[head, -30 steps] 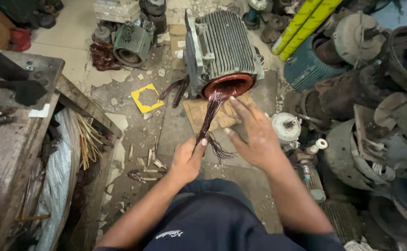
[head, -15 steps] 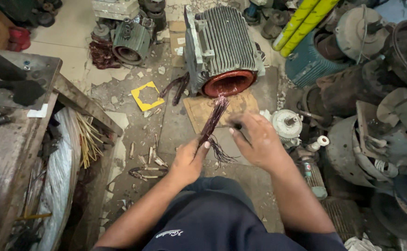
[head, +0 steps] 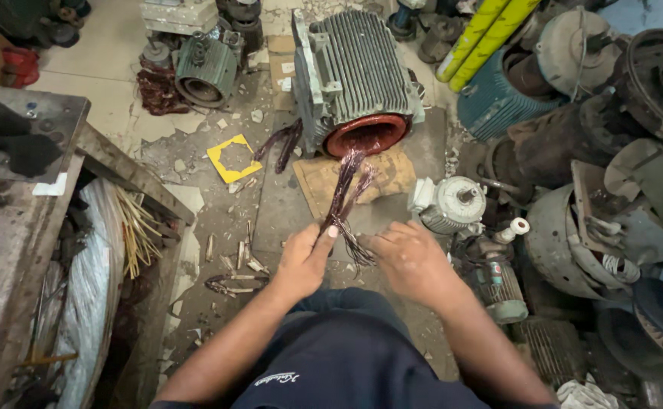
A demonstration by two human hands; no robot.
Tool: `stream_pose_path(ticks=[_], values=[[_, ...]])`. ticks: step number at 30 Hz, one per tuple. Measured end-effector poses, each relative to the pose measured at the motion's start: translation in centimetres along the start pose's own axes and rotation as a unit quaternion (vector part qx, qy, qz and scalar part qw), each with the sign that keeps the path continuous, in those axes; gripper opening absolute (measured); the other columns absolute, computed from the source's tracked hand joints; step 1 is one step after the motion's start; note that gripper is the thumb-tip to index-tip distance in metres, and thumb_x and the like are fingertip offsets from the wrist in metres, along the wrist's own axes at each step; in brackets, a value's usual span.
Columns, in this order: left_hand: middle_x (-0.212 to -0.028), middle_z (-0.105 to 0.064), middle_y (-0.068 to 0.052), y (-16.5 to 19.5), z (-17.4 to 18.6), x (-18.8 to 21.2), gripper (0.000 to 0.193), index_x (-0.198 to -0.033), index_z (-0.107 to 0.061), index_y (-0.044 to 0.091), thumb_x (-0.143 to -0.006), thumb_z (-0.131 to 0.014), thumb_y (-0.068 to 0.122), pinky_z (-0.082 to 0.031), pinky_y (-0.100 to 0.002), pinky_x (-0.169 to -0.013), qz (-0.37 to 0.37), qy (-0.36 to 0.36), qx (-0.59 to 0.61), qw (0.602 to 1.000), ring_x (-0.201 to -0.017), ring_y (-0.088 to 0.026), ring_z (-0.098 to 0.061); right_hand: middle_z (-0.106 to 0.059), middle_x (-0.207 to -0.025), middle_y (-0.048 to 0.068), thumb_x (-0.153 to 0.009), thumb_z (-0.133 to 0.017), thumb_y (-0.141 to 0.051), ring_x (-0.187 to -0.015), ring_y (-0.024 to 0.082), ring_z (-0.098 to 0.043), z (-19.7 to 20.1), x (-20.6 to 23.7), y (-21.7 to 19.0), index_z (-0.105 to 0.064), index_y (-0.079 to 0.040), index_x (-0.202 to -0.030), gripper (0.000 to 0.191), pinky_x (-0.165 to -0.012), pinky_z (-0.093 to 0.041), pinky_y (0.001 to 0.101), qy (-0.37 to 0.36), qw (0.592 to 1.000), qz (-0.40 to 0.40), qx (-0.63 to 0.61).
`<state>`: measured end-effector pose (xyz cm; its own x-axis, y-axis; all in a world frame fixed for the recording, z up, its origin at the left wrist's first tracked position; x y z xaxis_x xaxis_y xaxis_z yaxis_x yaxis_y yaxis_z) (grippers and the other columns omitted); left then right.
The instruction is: The person sits in a workshop and pulls apart bundles of enameled copper wire taken from an electric motor stator, separating individual strands by hand and letting them hang from the bundle. The separated wires accumulate in the person's hands as the motor housing sits on the floor nearby.
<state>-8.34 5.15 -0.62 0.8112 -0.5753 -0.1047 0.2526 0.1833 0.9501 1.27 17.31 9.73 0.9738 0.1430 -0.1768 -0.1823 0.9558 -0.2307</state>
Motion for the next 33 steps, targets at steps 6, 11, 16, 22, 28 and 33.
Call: stream_pose_path(ticks=[6,11,16,22,28,33], values=[[-0.068,-0.060,-0.020,0.5,-0.1,0.1,0.032,-0.091,-0.063,0.000,-0.104,-0.060,0.029,-0.046,-0.047,-0.060,0.020,-0.015,-0.041,0.999,-0.067,-0.041,-0.060,-0.066,-0.119,0.011,-0.088,-0.072,-0.015,-0.103,0.030,-0.063,6.2,-0.2,0.3,-0.070,-0.011,-0.118,0.031,-0.092,-0.048,0.0419,0.215,0.976,-0.038,0.012],[-0.069,-0.064,-0.015,2.4,0.0,-0.2,0.028,-0.110,-0.065,0.003,-0.100,-0.055,0.027,-0.050,-0.044,-0.061,0.004,-0.015,0.033,0.999,-0.064,-0.036,-0.066,-0.066,-0.125,0.008,-0.086,-0.073,-0.016,-0.110,0.031,-0.061,7.5,-2.3,-1.0,-0.069,-0.008,-0.124,0.039,-0.097,-0.045,0.0456,0.225,0.968,0.025,0.107],[-0.070,-0.063,-0.017,1.9,-0.1,0.0,0.028,-0.108,-0.064,0.003,-0.100,-0.055,0.028,-0.050,-0.044,-0.061,0.006,-0.007,0.030,0.999,-0.066,-0.037,-0.065,-0.069,-0.100,0.001,-0.079,-0.072,-0.010,-0.097,0.023,-0.063,5.4,-1.2,-0.2,-0.072,-0.013,-0.110,0.031,-0.088,-0.044,0.0453,0.163,0.972,0.040,0.164],[-0.068,-0.060,-0.020,-0.6,0.0,-0.2,0.030,-0.095,-0.063,0.003,-0.101,-0.055,0.032,-0.048,-0.046,-0.061,0.039,0.009,0.004,0.999,-0.065,-0.041,-0.062,-0.067,-0.086,0.004,-0.077,-0.070,-0.009,-0.086,0.025,-0.061,-1.1,0.6,-0.5,-0.072,-0.009,-0.108,0.032,-0.078,-0.044,0.0416,0.031,0.997,0.007,0.064],[-0.073,-0.063,-0.023,-1.4,-0.6,-0.3,0.037,-0.091,-0.062,0.002,-0.104,-0.058,0.035,-0.047,-0.051,-0.066,0.041,-0.007,-0.061,0.997,-0.076,-0.046,-0.063,-0.072,-0.099,0.009,-0.077,-0.073,-0.012,-0.092,0.030,-0.063,2.1,0.2,1.1,-0.069,-0.009,-0.104,0.028,-0.081,-0.046,0.0435,0.114,0.993,-0.012,0.000],[-0.087,-0.069,-0.023,1.3,-1.1,0.5,0.032,-0.119,-0.064,0.004,-0.100,-0.057,0.029,-0.049,-0.052,-0.068,-0.053,0.023,-0.019,0.998,-0.080,-0.047,-0.065,-0.070,-0.105,0.009,-0.086,-0.076,-0.015,-0.092,0.028,-0.065,6.5,-1.3,2.8,-0.059,-0.004,-0.137,0.054,-0.086,-0.051,0.0411,0.219,0.963,-0.106,-0.114]])
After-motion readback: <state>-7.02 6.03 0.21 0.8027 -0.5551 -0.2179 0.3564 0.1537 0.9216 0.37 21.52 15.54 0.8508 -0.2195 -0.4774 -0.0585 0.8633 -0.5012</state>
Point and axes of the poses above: each hand's wrist, its own x-axis away from the middle knuckle, its own z-axis out of the back of the hand, y = z × x, the point moved 8 cm from there along -x, towards the middle knuckle
